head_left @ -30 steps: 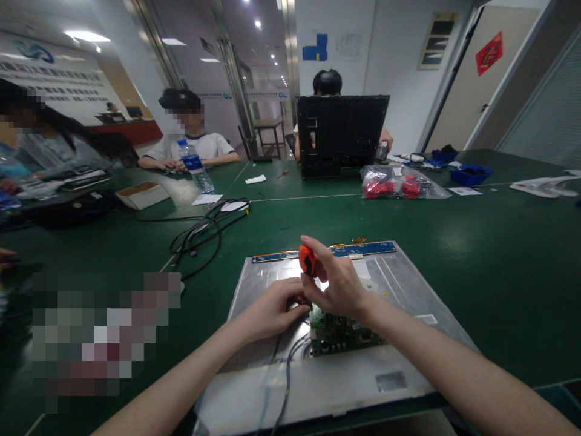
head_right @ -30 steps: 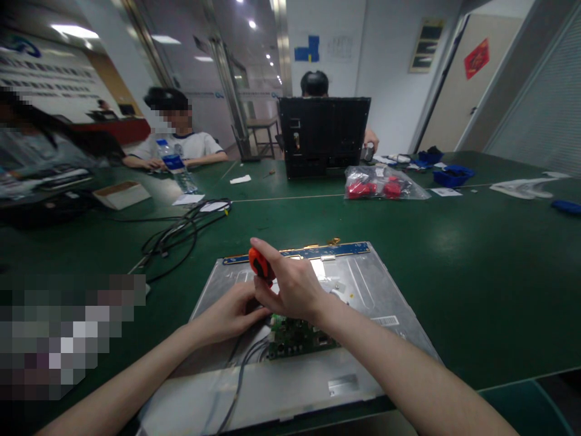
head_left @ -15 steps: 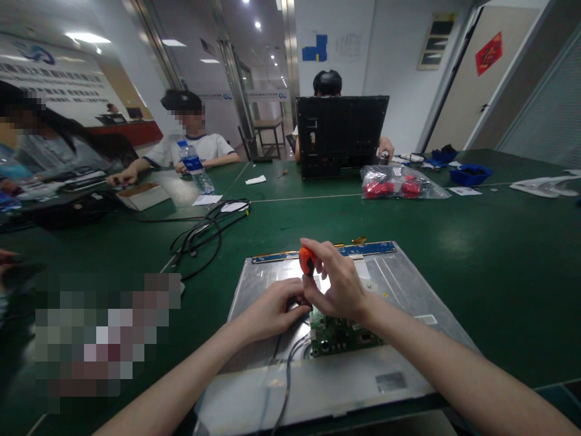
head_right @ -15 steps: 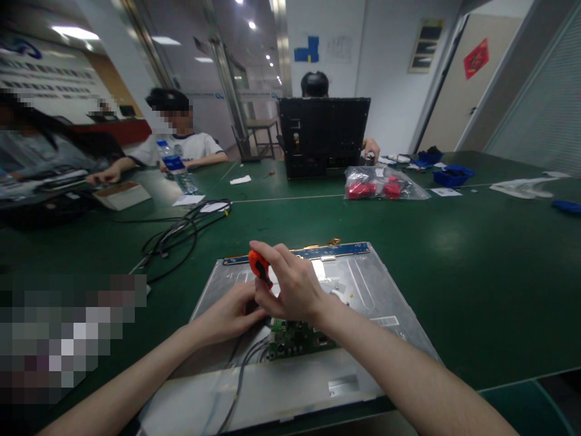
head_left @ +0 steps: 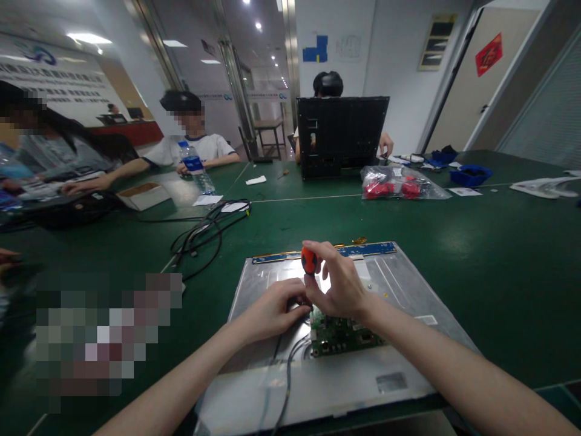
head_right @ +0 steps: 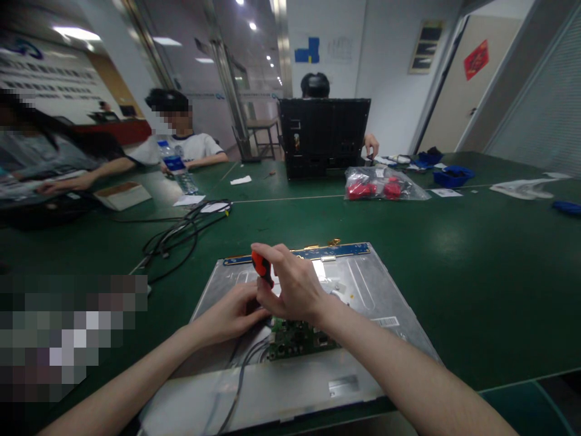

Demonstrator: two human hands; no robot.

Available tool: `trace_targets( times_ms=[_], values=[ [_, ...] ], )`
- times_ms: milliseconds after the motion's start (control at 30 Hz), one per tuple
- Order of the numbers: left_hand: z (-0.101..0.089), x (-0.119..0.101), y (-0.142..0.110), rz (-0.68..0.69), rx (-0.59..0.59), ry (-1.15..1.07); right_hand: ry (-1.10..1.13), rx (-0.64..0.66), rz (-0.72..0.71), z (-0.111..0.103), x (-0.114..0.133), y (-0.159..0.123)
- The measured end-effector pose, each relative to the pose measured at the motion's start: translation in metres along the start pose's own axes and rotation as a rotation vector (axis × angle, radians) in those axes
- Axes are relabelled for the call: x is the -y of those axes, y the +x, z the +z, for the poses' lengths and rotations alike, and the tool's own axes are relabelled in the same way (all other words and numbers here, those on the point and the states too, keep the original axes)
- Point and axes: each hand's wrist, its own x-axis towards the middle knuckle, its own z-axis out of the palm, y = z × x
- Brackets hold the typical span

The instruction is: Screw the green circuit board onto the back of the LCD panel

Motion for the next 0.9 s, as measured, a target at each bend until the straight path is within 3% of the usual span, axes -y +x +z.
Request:
trace_targets(
  times_ms=[900],
  values=[
    [-0.0008, 0.0014, -0.0011, -0.021, 0.029, -0.003, -0.057, -0.032, 0.019, 0.0015, 0.0, -0.0008]
  ],
)
